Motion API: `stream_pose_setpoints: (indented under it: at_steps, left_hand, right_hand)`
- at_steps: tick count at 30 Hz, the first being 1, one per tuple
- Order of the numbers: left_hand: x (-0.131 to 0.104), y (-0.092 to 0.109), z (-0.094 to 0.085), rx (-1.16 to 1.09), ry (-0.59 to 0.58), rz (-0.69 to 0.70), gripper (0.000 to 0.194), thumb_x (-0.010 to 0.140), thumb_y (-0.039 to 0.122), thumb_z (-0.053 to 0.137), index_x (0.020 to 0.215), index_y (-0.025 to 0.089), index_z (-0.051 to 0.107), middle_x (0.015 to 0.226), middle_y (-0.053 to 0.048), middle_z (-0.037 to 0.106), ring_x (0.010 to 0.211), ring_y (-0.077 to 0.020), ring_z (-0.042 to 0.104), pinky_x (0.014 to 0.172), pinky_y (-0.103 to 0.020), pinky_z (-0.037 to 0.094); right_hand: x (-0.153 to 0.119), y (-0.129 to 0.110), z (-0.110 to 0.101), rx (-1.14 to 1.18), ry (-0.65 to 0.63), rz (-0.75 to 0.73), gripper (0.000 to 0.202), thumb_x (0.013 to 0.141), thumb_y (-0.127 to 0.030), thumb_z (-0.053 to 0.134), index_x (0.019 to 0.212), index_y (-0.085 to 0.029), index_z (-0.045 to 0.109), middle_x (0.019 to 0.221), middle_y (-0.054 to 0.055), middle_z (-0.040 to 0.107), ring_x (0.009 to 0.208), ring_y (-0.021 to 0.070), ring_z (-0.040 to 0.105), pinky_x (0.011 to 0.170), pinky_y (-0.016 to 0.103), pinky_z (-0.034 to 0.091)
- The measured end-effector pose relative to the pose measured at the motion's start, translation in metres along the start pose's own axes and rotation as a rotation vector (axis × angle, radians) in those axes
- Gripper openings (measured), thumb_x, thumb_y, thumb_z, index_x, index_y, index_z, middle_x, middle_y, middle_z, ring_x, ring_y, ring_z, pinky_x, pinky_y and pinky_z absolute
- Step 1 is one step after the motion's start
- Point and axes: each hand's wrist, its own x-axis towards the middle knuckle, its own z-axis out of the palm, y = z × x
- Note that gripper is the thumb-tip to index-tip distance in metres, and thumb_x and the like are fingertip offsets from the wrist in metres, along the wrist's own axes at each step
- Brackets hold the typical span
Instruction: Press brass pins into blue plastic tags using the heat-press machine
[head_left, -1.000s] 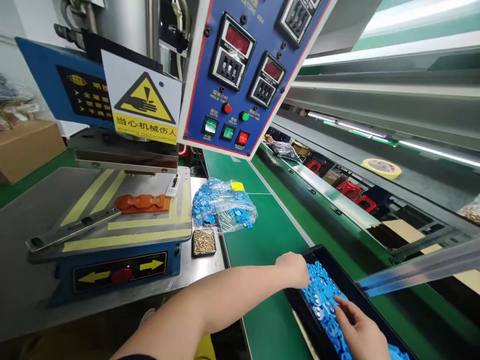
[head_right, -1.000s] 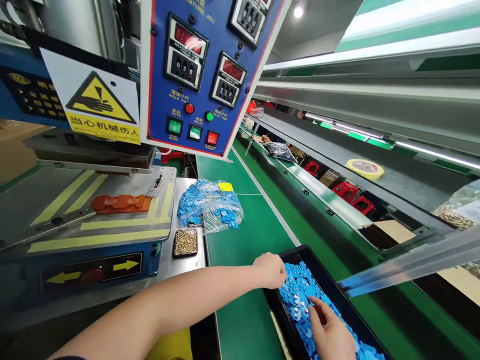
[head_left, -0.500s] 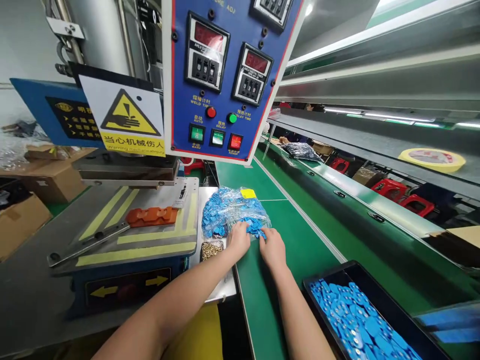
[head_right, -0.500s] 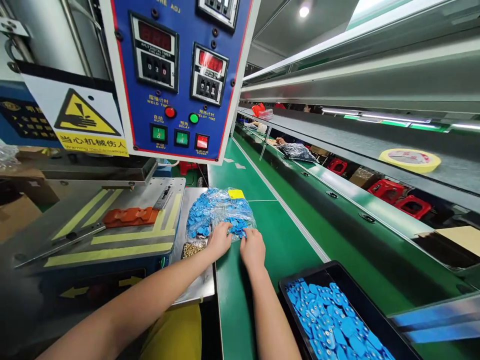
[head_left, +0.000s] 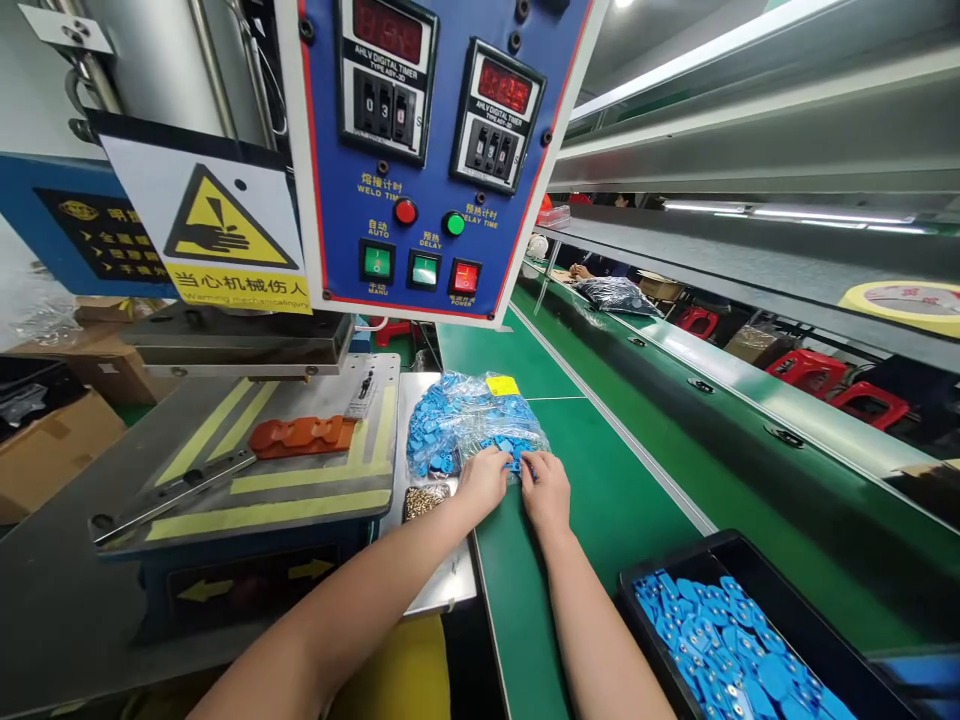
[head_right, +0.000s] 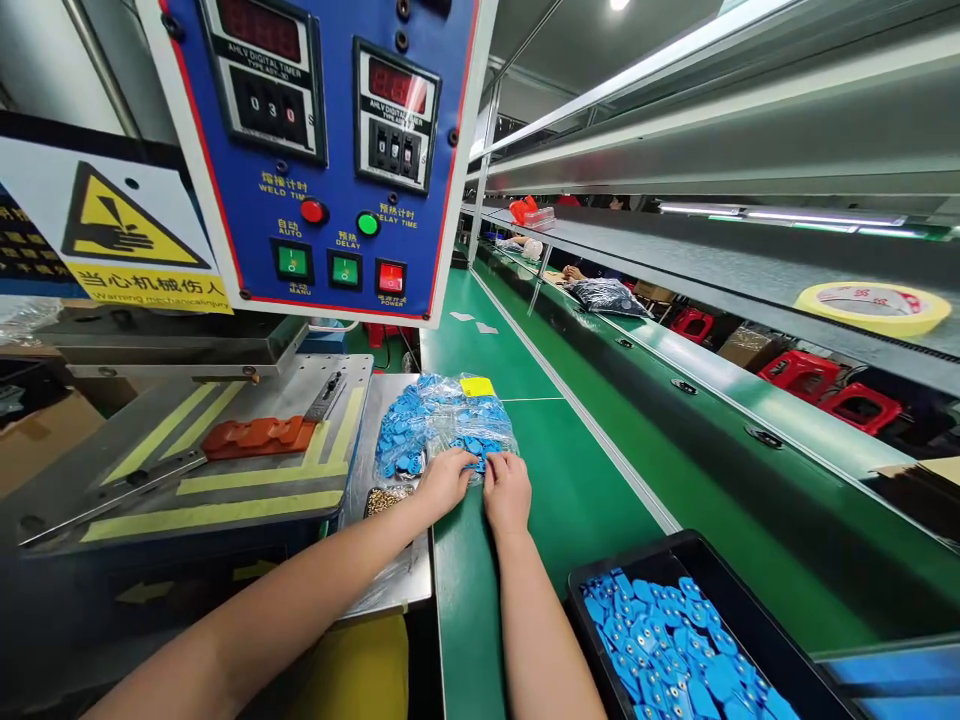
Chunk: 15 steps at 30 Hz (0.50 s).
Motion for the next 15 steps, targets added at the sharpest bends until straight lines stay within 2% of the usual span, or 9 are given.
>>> stream_pose_setpoints:
  at_steps: [3, 8, 11, 15]
  left_hand:
    - [-0.026, -0.004, 0.0, -0.084, -0.014, 0.135, 0.029, 0.088, 0.012, 0.046, 0.106, 0.019, 0.068, 0.102, -0.008, 0.068, 0.095, -0.021, 0.063, 0.088, -0.033, 0.05]
    - [-0.06, -0.011, 0.005, -0.199, -0.103, 0.378, 0.034, 0.082, 0.002, 0.044, 0.098, 0.018, 0.068, 0.1, -0.007, 0.07, 0.096, -0.021, 0.063, 0.09, -0.035, 0.05]
    - [-0.061, -0.013, 0.01, -0.268, -0.148, 0.434, 0.038, 0.077, -0.004, 0.041, 0.09, 0.018, 0.069, 0.098, -0.007, 0.071, 0.096, -0.0198, 0.064, 0.089, -0.034, 0.05]
    - [-0.055, -0.015, 0.014, -0.329, -0.176, 0.411, 0.041, 0.069, -0.009, 0.039, 0.079, 0.017, 0.07, 0.105, -0.006, 0.071, 0.102, -0.0185, 0.064, 0.094, -0.034, 0.05]
  right_hand:
    - [-0.015, -0.005, -0.011, 0.081, 0.003, -0.002, 0.025, 0.091, -0.023, 0.046, 0.097, -0.02, 0.07, 0.095, 0.009, 0.068, 0.091, 0.0207, 0.062, 0.084, 0.034, 0.05]
    - [-0.061, -0.009, -0.042, 0.232, -0.092, 0.014, 0.023, 0.089, -0.021, 0.049, 0.092, -0.021, 0.071, 0.097, 0.009, 0.07, 0.089, 0.0205, 0.066, 0.082, 0.034, 0.053]
    - [-0.086, -0.007, -0.06, 0.22, -0.128, 0.05, 0.025, 0.088, -0.019, 0.046, 0.091, -0.021, 0.071, 0.101, 0.01, 0.07, 0.092, 0.021, 0.067, 0.083, 0.035, 0.054]
    - [-0.102, -0.004, -0.072, 0.191, -0.095, 0.068, 0.029, 0.083, -0.013, 0.042, 0.093, -0.021, 0.068, 0.105, 0.009, 0.069, 0.098, 0.0203, 0.066, 0.087, 0.036, 0.053]
